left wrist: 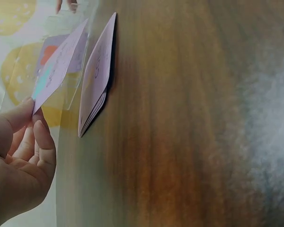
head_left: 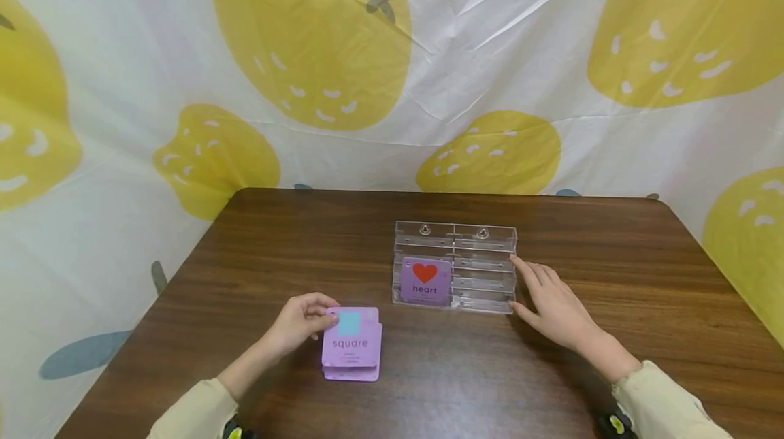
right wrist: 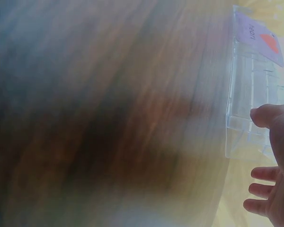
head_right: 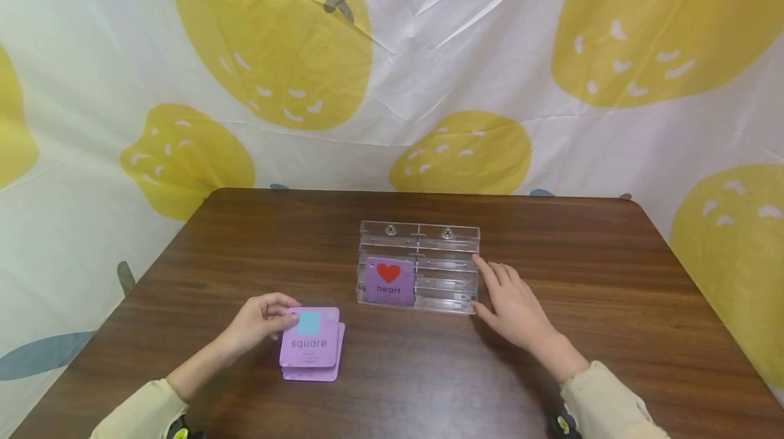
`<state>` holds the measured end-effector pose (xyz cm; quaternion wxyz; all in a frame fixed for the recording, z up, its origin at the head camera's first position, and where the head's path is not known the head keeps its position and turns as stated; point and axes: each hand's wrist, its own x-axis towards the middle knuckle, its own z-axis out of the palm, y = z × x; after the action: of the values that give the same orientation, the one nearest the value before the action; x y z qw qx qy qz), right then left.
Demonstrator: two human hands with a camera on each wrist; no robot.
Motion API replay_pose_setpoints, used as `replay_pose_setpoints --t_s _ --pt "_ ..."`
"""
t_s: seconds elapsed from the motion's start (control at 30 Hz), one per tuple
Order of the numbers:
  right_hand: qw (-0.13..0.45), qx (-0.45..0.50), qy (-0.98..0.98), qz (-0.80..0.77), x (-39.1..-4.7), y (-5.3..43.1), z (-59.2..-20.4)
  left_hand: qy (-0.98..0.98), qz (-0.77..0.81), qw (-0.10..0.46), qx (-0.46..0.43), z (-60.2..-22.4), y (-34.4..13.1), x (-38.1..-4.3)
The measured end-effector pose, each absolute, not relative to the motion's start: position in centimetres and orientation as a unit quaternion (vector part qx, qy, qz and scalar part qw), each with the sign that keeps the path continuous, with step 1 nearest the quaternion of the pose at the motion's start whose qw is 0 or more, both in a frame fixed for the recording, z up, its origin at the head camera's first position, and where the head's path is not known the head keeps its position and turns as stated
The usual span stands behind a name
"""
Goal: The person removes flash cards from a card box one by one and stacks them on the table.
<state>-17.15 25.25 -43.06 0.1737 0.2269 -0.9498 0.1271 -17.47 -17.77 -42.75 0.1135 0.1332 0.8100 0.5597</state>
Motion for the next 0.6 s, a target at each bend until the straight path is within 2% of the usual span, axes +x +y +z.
replay_pose_setpoints --t_s 0.6 --pt "0.168 0.225 -0.951 0.132 -17.18 25.39 -43.21 0.821 0.541 0.141 0.117 -43.49 -17.54 -17.61"
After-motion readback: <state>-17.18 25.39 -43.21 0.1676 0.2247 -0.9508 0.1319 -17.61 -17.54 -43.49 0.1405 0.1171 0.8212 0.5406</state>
